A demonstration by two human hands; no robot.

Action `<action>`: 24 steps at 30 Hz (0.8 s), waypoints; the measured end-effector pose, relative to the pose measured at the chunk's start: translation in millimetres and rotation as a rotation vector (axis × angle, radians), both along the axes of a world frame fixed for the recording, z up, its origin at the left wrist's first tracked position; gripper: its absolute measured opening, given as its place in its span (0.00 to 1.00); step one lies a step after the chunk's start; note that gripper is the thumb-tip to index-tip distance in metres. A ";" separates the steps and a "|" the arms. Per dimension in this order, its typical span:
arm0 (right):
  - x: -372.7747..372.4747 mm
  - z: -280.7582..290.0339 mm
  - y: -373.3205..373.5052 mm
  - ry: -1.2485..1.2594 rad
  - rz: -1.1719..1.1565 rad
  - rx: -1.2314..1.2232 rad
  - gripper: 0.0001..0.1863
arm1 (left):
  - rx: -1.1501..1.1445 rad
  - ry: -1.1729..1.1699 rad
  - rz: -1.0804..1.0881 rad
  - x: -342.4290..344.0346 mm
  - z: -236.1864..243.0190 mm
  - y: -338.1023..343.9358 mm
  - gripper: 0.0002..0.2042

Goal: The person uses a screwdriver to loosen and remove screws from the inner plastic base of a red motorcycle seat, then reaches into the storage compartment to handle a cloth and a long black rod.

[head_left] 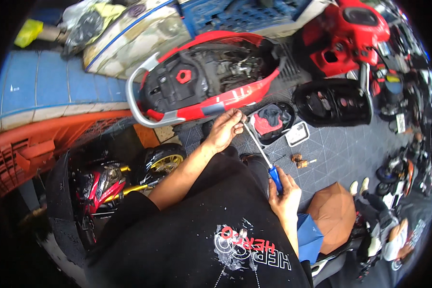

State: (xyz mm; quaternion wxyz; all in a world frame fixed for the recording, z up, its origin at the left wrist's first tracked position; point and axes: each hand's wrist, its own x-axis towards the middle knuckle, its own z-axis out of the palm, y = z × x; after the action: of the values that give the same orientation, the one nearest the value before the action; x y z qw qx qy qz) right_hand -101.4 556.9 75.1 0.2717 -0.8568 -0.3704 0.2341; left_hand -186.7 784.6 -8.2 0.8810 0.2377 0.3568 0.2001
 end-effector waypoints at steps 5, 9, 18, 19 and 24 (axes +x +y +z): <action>-40.3 16.6 67.6 -0.011 0.090 -0.134 0.21 | 0.019 0.008 0.008 -73.5 -27.3 55.0 0.05; -54.6 -0.4 90.0 0.475 0.010 -0.081 0.16 | -0.080 -0.078 0.071 -110.9 -46.6 78.1 0.05; -60.1 5.0 124.9 0.600 0.053 -0.098 0.12 | -0.106 -0.219 0.118 -138.9 -50.0 102.1 0.05; -56.4 7.8 127.2 0.787 -0.044 -0.183 0.12 | -0.059 -0.194 0.107 -140.0 -49.7 103.3 0.05; -41.9 2.2 126.6 1.221 -0.252 -0.279 0.15 | -0.054 -0.101 0.085 -135.8 -50.0 105.8 0.06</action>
State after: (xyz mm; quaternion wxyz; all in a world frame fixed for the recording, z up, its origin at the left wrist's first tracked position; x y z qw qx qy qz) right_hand -143.3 683.5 77.3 0.3452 -0.6335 -0.0114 0.6924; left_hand -322.5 890.3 -58.2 0.8947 0.1878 0.3269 0.2394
